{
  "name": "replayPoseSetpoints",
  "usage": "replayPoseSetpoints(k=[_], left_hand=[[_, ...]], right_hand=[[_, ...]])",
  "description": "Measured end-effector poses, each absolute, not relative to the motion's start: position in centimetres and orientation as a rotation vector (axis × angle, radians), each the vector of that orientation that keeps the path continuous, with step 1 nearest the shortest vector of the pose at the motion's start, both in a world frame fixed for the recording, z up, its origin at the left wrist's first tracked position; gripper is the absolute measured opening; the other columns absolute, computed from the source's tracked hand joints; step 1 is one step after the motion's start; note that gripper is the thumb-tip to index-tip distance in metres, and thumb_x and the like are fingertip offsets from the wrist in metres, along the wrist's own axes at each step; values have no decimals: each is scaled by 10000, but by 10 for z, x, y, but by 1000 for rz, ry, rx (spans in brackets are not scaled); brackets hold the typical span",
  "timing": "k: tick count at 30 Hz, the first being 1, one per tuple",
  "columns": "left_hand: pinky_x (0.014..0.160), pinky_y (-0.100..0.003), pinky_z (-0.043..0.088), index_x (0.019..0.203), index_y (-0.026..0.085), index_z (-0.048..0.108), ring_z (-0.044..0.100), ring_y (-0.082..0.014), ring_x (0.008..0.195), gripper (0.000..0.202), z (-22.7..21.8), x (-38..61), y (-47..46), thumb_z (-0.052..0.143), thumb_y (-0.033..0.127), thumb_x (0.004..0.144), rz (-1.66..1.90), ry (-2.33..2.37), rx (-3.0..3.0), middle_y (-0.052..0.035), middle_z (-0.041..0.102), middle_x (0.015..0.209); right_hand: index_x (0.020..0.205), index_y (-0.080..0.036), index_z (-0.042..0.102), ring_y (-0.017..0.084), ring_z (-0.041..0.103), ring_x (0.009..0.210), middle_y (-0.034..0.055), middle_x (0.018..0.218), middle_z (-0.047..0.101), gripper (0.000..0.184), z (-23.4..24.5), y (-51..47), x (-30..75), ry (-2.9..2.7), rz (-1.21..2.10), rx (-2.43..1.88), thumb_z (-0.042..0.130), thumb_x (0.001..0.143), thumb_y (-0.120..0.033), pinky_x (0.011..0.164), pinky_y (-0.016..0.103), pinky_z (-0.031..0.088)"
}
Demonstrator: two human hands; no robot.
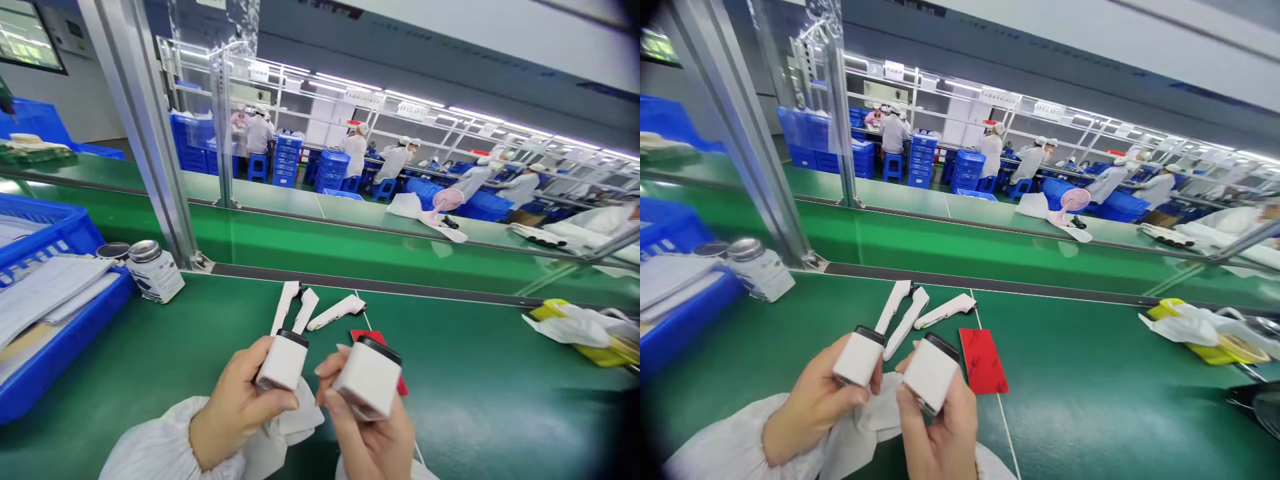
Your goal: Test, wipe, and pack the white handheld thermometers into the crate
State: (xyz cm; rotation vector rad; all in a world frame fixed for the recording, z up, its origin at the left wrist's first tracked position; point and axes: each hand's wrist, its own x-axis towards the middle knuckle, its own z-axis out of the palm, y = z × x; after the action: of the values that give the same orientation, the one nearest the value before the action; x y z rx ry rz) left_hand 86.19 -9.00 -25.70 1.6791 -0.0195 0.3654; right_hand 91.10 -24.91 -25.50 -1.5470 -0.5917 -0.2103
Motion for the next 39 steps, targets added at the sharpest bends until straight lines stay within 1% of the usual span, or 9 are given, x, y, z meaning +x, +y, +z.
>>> replayPoseSetpoints(k=[3, 9, 14, 22, 26, 29, 33, 37, 39], left_hand=[[523, -224, 388, 775, 180, 603, 535, -149, 605, 443, -253, 861, -90, 603, 623, 766, 448, -31, 1708, -13, 603, 661], [514, -184, 424, 811, 216, 640, 555, -121, 556, 319, -253, 860, -89, 657, 532, 770, 593, -76, 1756, 23, 636, 668], [528, -206, 416, 814, 204, 642, 548, -135, 562, 372, -253, 860, -89, 638, 573, 766, 506, -82, 1725, 6, 621, 669], [585, -252, 397, 775, 185, 595, 538, -169, 637, 417, -252, 861, -89, 612, 602, 770, 393, -40, 1642, -24, 596, 684], [603, -242, 396, 812, 191, 505, 499, -125, 596, 385, -250, 862, -91, 499, 572, 869, 223, 105, 1495, 15, 539, 656], [606, -250, 417, 865, 177, 501, 512, -122, 604, 429, -244, 863, -92, 383, 586, 915, 54, 298, 1249, -2, 558, 691], [718, -328, 475, 924, 126, 578, 586, -172, 714, 422, -238, 866, -90, 418, 515, 927, -33, 340, 950, -79, 611, 821], [750, -443, 501, 1029, 113, 595, 628, -230, 717, 368, -235, 869, -90, 416, 423, 943, -70, 179, 757, -97, 600, 876], [797, -442, 500, 1058, 105, 601, 632, -231, 758, 369, -234, 870, -90, 417, 406, 948, -59, 191, 737, -109, 615, 904]], right_hand=[[1139, -184, 592, 172, 623, 636, 77, 844, 686, 317, -256, -248, 912, -671, -173, -1575, 603, 834, -269, 594, 304, 512], [1064, -232, 645, 187, 661, 720, 35, 831, 698, 266, -255, -247, 909, -737, -219, -1682, 632, 801, -274, 669, 295, 530], [1128, -195, 636, 229, 660, 736, 84, 837, 706, 365, -266, -249, 907, -663, -177, -1695, 662, 787, -320, 629, 318, 535], [1054, -256, 660, 216, 637, 685, 49, 783, 674, 247, -257, -241, 909, -711, -100, -1618, 628, 814, -307, 651, 345, 501], [1081, -217, 600, 180, 612, 618, 29, 742, 652, 253, -251, -238, 915, -623, 95, -1515, 604, 854, -327, 626, 326, 499], [1103, -194, 541, 156, 595, 564, 11, 686, 642, 263, -249, -238, 924, -454, 374, -1399, 559, 899, -360, 591, 304, 498], [1155, -187, 521, 122, 553, 518, 15, 709, 637, 332, -245, -237, 931, -268, 673, -1139, 526, 911, -411, 517, 256, 473], [1158, -160, 572, 127, 542, 566, 57, 800, 635, 433, -238, -234, 933, -143, 823, -895, 429, 924, -496, 503, 259, 489], [1137, -161, 597, 129, 538, 586, 61, 802, 629, 446, -236, -233, 933, -119, 840, -843, 394, 933, -502, 503, 252, 488]])
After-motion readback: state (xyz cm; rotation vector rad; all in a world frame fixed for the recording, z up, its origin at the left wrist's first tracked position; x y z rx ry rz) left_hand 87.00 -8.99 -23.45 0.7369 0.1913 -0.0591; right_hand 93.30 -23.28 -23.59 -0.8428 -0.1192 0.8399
